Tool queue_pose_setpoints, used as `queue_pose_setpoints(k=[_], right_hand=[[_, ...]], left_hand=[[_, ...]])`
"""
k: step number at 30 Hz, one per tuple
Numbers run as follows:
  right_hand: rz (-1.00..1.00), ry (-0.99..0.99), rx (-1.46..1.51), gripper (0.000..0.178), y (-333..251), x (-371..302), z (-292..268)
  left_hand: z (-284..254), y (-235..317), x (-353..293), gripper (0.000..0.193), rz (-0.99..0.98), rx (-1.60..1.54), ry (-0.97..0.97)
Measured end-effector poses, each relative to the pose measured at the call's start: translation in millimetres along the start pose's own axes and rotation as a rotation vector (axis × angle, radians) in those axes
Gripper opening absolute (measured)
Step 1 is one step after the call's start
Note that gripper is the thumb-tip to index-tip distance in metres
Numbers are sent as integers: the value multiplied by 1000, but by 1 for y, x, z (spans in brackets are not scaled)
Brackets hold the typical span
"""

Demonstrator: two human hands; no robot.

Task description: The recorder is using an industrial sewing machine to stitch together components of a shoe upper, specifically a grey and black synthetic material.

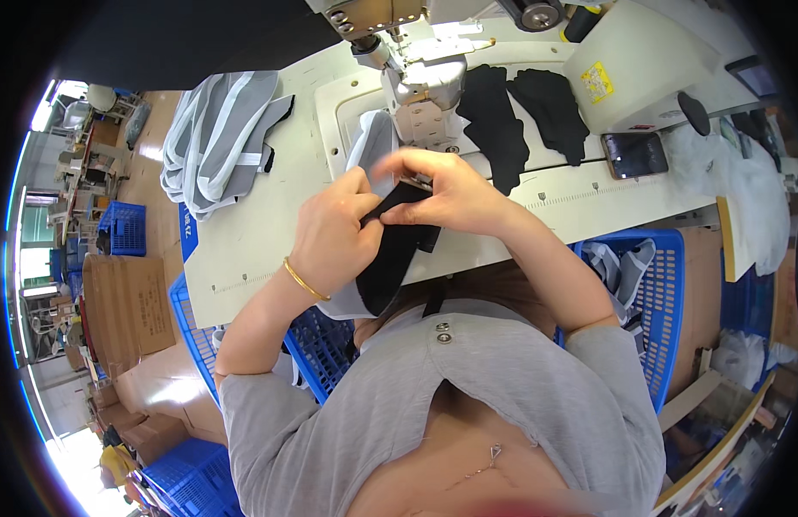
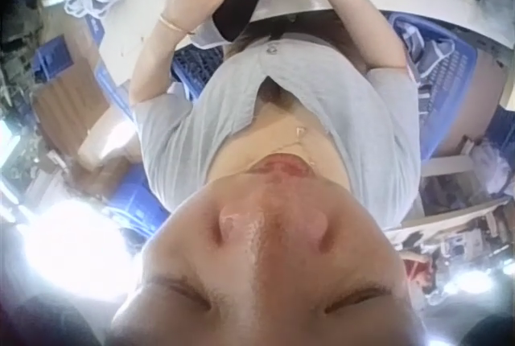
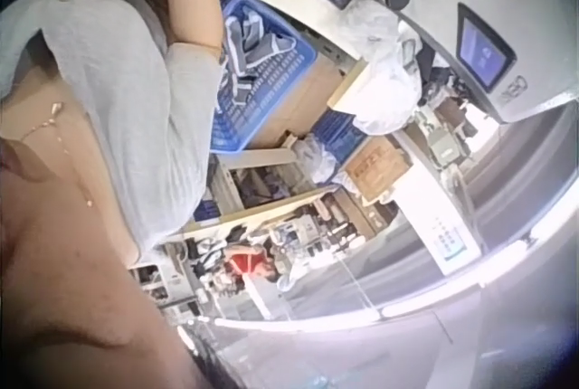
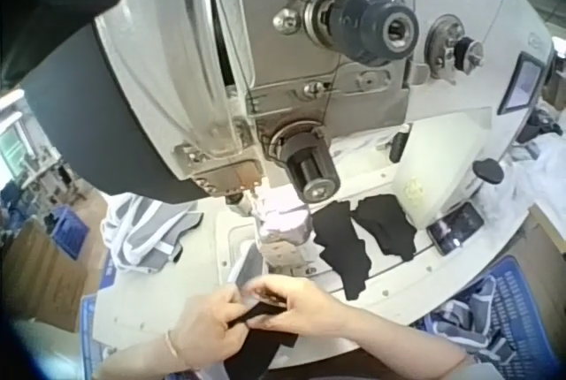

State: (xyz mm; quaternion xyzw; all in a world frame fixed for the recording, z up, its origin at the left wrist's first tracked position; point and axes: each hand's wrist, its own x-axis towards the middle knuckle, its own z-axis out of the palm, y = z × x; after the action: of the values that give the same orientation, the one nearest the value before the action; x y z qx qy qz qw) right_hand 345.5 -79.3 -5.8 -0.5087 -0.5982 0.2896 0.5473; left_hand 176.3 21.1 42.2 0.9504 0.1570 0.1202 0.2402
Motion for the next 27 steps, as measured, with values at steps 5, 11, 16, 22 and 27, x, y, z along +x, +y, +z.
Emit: queue_pose_setpoints(k=[5, 11, 16, 22, 27], right_hand=[[-209, 158, -144, 24, -7, -18, 3], [-70, 432, -17, 23, 14, -44, 14], [162, 588, 209, 24, 26, -53, 19], [-80, 436, -650, 20, 41, -43, -50], [168, 332, -965, 27, 45, -42, -109]], left_hand=[[5, -24, 9, 28, 416, -237, 26], [3, -38, -3, 38, 210, -380, -237], [7, -32, -11, 15, -116, -633, -196], [20, -23, -10, 14, -313, -624, 64], [19, -5, -8, 13, -297, -504, 82]])
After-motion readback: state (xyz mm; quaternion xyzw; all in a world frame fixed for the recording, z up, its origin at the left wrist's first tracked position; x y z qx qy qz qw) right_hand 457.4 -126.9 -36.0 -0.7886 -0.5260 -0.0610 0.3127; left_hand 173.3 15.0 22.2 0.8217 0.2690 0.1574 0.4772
